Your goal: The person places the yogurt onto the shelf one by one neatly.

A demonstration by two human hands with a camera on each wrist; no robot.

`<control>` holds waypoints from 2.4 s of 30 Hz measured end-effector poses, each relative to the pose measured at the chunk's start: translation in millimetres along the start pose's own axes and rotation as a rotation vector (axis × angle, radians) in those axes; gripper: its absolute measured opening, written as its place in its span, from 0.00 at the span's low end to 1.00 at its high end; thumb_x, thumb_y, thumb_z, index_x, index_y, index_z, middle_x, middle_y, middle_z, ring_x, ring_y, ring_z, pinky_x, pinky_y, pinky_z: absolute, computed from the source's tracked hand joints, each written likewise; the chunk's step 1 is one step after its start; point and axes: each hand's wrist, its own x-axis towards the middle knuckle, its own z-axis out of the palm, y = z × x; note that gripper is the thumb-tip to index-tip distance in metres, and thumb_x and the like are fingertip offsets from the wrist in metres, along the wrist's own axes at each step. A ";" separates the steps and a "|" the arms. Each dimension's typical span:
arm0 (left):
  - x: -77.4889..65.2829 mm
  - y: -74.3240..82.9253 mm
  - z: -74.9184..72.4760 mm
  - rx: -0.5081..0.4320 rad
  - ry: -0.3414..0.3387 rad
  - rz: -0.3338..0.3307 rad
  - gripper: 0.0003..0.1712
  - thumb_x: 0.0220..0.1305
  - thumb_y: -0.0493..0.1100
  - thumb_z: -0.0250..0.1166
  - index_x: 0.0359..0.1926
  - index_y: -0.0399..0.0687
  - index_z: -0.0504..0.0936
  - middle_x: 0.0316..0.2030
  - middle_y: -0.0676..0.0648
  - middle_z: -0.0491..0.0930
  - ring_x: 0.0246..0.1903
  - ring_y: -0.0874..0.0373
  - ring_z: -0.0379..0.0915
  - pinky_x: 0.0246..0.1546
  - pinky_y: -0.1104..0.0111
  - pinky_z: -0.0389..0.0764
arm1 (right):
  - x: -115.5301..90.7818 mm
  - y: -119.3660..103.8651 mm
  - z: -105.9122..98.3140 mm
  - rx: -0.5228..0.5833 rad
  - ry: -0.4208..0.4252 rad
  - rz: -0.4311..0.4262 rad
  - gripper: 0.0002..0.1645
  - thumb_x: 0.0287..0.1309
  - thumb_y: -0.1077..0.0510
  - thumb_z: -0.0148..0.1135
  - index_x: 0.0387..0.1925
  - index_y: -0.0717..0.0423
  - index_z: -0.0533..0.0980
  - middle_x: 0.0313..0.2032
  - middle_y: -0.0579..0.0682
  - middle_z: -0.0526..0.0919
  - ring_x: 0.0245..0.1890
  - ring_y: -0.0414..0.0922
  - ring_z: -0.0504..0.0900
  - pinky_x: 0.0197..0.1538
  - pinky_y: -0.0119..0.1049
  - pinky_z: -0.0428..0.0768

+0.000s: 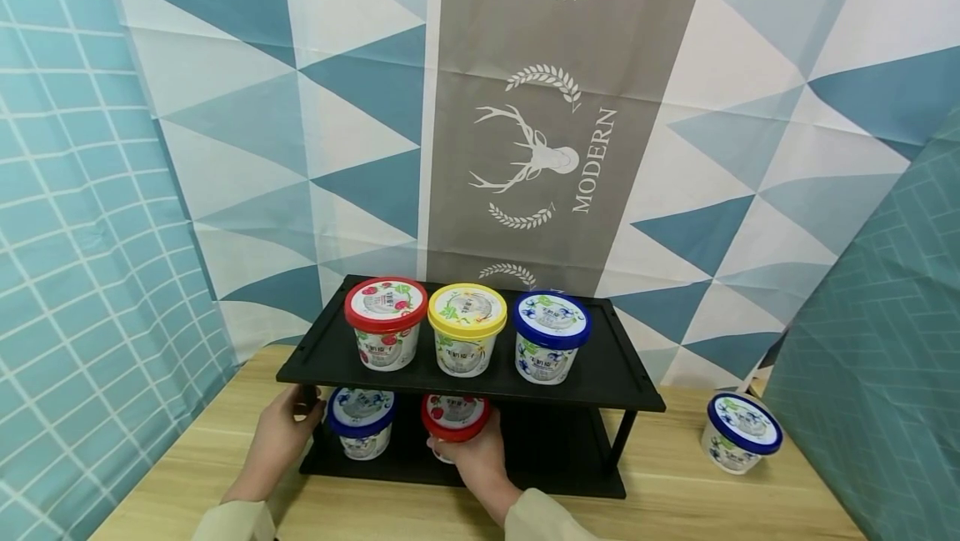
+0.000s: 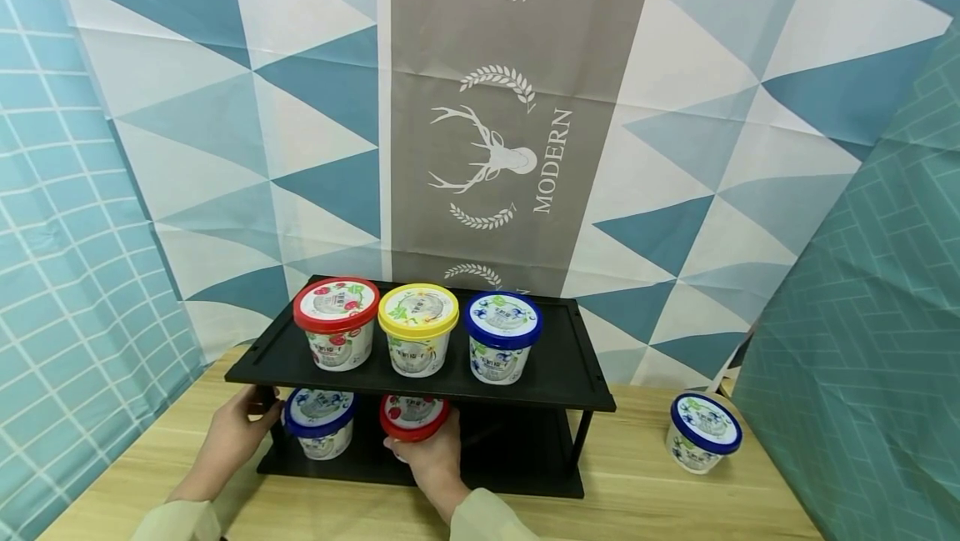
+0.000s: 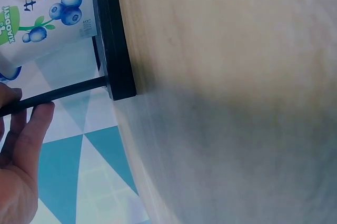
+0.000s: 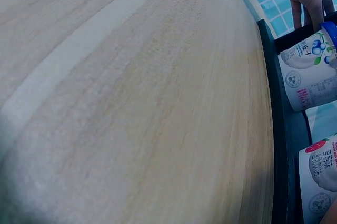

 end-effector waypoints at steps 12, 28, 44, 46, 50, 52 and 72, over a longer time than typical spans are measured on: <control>-0.3 0.7 -0.9 0.009 -0.014 -0.005 0.09 0.56 0.35 0.58 0.40 0.42 0.72 0.35 0.43 0.75 0.35 0.49 0.75 0.33 0.61 0.79 | -0.2 -2.6 7.0 0.005 0.003 -0.010 0.56 0.22 0.47 0.77 0.56 0.53 0.56 0.50 0.50 0.70 0.49 0.47 0.72 0.52 0.45 0.75; -0.4 -0.2 -0.8 0.009 -0.010 0.002 0.10 0.56 0.35 0.58 0.40 0.42 0.72 0.35 0.43 0.75 0.35 0.50 0.75 0.33 0.61 0.79 | -2.0 -6.1 16.0 0.023 -0.005 -0.014 0.57 0.21 0.48 0.78 0.56 0.54 0.56 0.51 0.51 0.70 0.50 0.47 0.72 0.53 0.45 0.75; -1.4 -1.0 0.0 0.009 -0.007 -0.004 0.09 0.56 0.35 0.58 0.40 0.42 0.72 0.35 0.43 0.75 0.35 0.49 0.75 0.32 0.61 0.79 | -7.1 -9.1 24.3 0.041 -0.001 0.029 0.57 0.20 0.49 0.78 0.56 0.55 0.57 0.50 0.51 0.70 0.49 0.48 0.72 0.52 0.44 0.76; -1.1 -1.3 0.4 0.011 -0.003 -0.001 0.09 0.55 0.35 0.58 0.39 0.42 0.72 0.35 0.43 0.75 0.34 0.49 0.75 0.32 0.61 0.79 | -7.6 -9.1 25.9 0.038 0.004 0.034 0.58 0.19 0.49 0.79 0.56 0.55 0.57 0.50 0.51 0.71 0.49 0.48 0.73 0.52 0.45 0.76; -0.8 -1.3 0.7 0.012 0.002 0.002 0.09 0.55 0.35 0.59 0.38 0.42 0.72 0.34 0.43 0.75 0.34 0.50 0.76 0.32 0.62 0.79 | -8.4 -9.0 29.3 0.018 0.010 0.038 0.59 0.18 0.48 0.79 0.56 0.55 0.57 0.49 0.51 0.71 0.49 0.48 0.73 0.51 0.46 0.76; -0.5 -1.3 0.5 0.010 0.004 0.001 0.09 0.55 0.35 0.59 0.38 0.42 0.72 0.34 0.43 0.75 0.34 0.50 0.76 0.32 0.62 0.79 | -8.7 -9.2 31.4 0.010 0.013 0.037 0.59 0.18 0.48 0.79 0.56 0.55 0.57 0.49 0.51 0.71 0.49 0.48 0.73 0.52 0.45 0.76; -0.4 -1.6 0.4 -0.012 -0.021 -0.009 0.11 0.56 0.34 0.58 0.41 0.41 0.72 0.36 0.42 0.75 0.35 0.50 0.75 0.33 0.63 0.79 | -7.9 -11.1 32.3 0.024 -0.012 0.033 0.57 0.22 0.47 0.78 0.56 0.55 0.56 0.50 0.51 0.70 0.49 0.48 0.73 0.52 0.47 0.75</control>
